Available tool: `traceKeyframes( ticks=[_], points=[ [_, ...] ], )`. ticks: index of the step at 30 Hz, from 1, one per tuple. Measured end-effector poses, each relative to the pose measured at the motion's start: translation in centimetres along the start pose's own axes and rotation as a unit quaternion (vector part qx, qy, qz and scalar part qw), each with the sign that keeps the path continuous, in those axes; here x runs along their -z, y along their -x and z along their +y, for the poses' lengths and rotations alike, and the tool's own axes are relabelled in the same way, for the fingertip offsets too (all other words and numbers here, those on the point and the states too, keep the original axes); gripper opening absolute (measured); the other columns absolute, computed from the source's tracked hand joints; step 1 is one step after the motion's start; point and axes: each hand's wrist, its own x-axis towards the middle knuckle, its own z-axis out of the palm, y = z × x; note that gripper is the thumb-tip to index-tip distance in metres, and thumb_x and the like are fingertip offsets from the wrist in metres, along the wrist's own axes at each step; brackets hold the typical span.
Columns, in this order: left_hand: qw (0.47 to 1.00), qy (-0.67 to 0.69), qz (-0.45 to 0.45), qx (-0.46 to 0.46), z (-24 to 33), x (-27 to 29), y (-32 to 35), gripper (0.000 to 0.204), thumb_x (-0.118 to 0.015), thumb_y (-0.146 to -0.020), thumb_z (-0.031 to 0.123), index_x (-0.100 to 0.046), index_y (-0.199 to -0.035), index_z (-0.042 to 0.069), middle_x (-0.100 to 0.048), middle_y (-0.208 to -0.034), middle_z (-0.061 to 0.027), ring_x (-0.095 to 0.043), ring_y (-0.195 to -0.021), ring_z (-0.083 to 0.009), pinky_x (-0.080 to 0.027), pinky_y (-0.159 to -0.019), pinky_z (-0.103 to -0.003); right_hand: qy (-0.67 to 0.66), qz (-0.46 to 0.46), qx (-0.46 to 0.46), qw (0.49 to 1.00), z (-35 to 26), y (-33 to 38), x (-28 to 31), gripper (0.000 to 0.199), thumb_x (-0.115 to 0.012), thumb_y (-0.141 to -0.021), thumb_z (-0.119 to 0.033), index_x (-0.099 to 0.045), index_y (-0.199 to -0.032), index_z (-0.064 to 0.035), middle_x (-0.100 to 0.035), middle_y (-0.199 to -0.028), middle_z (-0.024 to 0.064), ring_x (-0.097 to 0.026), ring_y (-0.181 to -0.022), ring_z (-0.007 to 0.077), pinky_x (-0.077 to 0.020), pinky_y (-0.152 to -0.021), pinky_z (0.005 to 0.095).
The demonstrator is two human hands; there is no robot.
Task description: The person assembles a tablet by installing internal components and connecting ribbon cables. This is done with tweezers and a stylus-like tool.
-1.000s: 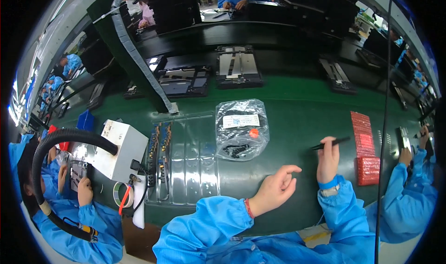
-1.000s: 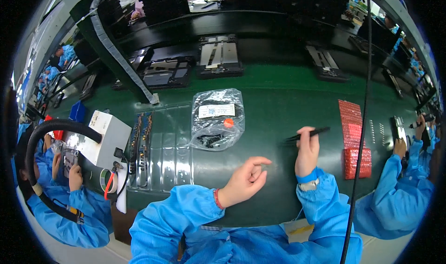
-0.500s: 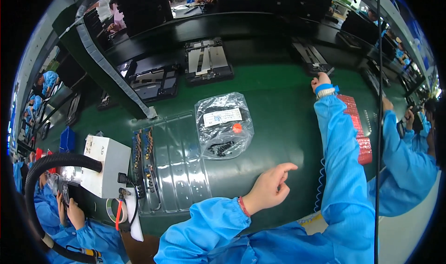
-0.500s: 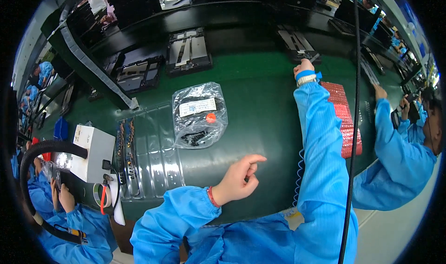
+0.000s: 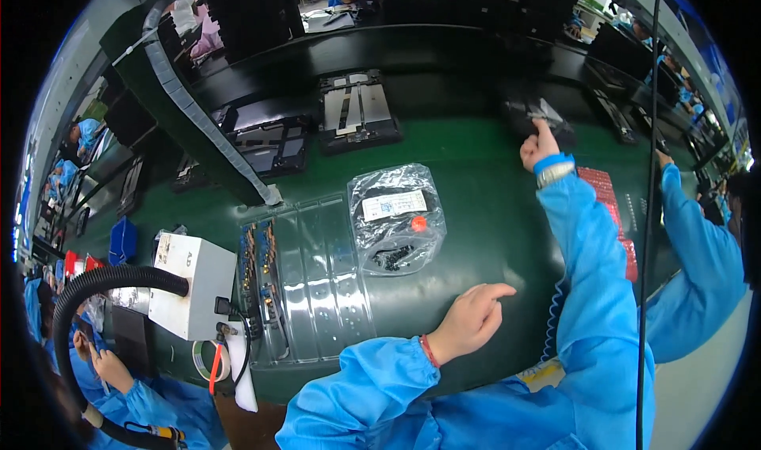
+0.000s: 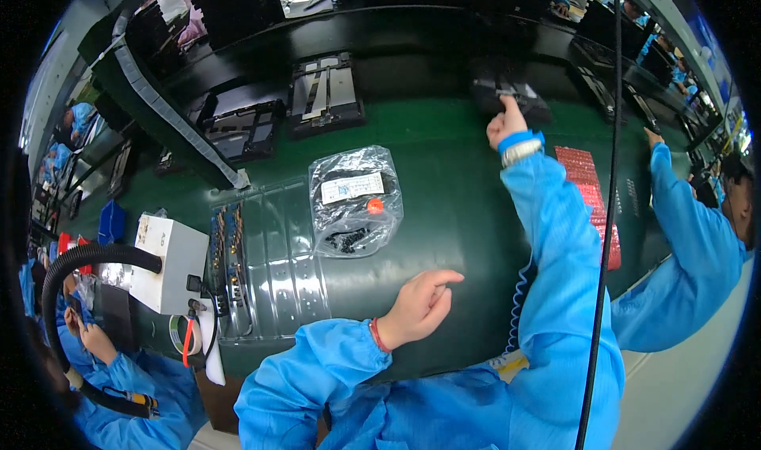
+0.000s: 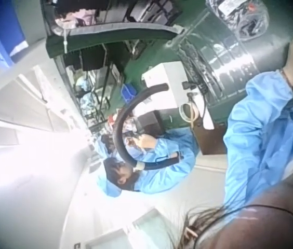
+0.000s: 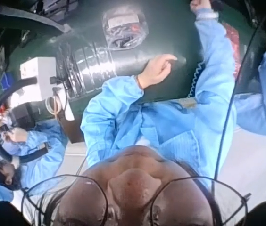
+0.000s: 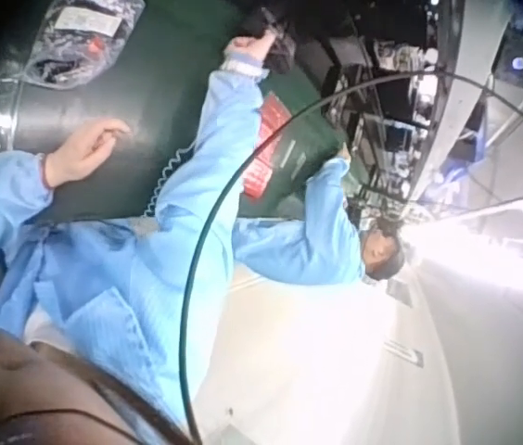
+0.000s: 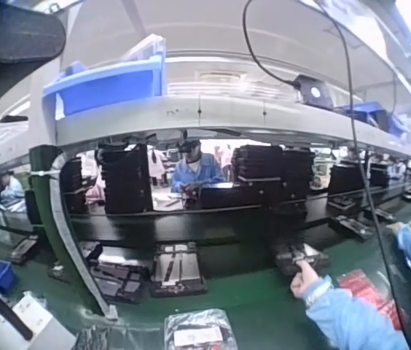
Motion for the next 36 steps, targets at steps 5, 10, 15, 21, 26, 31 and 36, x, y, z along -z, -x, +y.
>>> traceKeyframes(
  ticks=[5, 10, 15, 21, 26, 31, 36],
  points=[
    [0.998, 0.008, 0.058, 0.038, 0.2, -0.3, 0.3, 0.025, -0.048, -0.081, 0.001, -0.053, -0.104, 0.004, -0.052, -0.073, -0.0114, -0.050, -0.059, -0.0243, -0.042, -0.059, -0.035, 0.064, -0.047, -0.140, 0.987, 3.9, 14.8, 6.6, 0.052, -0.059, -0.083, -0.035, -0.025, -0.047, -0.0192, -0.021, -0.041, -0.0036, -0.023, -0.033, 0.0112, -0.0208, -0.034, 0.0250],
    [0.994, 0.015, 0.111, 0.014, -0.1, -0.3, 0.9, 0.026, -0.052, -0.077, -0.003, -0.054, -0.102, 0.005, -0.039, -0.060, -0.0037, -0.038, -0.050, -0.0137, -0.034, -0.048, -0.028, 0.087, -0.021, -0.085, 0.992, 6.9, 26.9, 12.7, 0.037, -0.052, -0.090, -0.024, -0.035, -0.058, -0.0160, -0.027, -0.048, -0.0040, -0.025, -0.037, 0.0087, -0.0226, -0.038, 0.0241],
    [0.987, 0.059, 0.152, -0.011, 2.9, -1.9, 2.2, 0.029, -0.053, -0.076, -0.007, -0.050, -0.103, 0.005, -0.031, -0.057, 0.0019, -0.030, -0.050, -0.0065, -0.029, -0.046, -0.024, 0.116, -0.065, -0.265, 0.955, 8.8, 32.5, 16.7, 0.017, -0.050, -0.090, -0.020, -0.050, -0.077, -0.0081, -0.048, -0.064, -0.0001, -0.029, -0.040, 0.0070, -0.0248, -0.040, 0.0222],
    [0.950, 0.149, 0.272, 0.029, 6.7, -3.1, 8.6, 0.027, -0.052, -0.081, -0.007, -0.048, -0.105, 0.003, -0.031, -0.064, 0.0056, -0.028, -0.055, -0.0014, -0.025, -0.049, -0.018, 0.309, -0.260, -0.050, 0.913, 4.5, 31.7, 13.7, 0.021, -0.050, -0.085, -0.010, -0.055, -0.105, -0.0028, -0.056, -0.072, 0.0050, -0.034, -0.040, 0.0050, -0.0215, -0.034, 0.0211],
    [0.974, -0.210, 0.012, 0.090, 7.5, -4.9, 9.5, 0.035, -0.059, -0.079, 0.010, -0.046, -0.110, -0.002, -0.050, -0.067, -0.0063, -0.051, -0.065, -0.0181, -0.042, -0.058, -0.031, 0.714, -0.147, 0.474, 0.494, 0.4, 16.4, 8.0, 0.031, -0.049, -0.079, -0.008, -0.058, -0.108, -0.0044, -0.056, -0.111, 0.0151, -0.054, -0.101, 0.0328, -0.0431, -0.087, 0.0365],
    [0.925, -0.369, 0.057, 0.068, 5.9, -5.3, 10.0, 0.047, -0.059, -0.079, 0.020, -0.043, -0.115, -0.005, -0.056, -0.094, -0.0177, -0.053, -0.084, -0.0324, -0.044, -0.074, -0.039, 0.829, -0.095, 0.355, 0.422, 1.4, 13.9, 7.0, 0.029, -0.052, -0.081, -0.025, -0.063, -0.103, -0.0095, -0.063, -0.095, 0.0155, -0.059, -0.090, 0.0333, -0.0470, -0.080, 0.0396],
    [0.914, -0.346, 0.124, 0.174, 6.5, -2.0, 10.7, 0.053, -0.060, -0.079, 0.020, -0.039, -0.121, -0.006, -0.055, -0.099, -0.0187, -0.052, -0.088, -0.0342, -0.042, -0.078, -0.041, 0.856, -0.133, 0.315, 0.387, 0.5, 18.4, 10.3, 0.025, -0.054, -0.080, -0.025, -0.064, -0.094, -0.0075, -0.063, -0.087, 0.0165, -0.060, -0.084, 0.0333, -0.0478, -0.073, 0.0411]
  ],
)
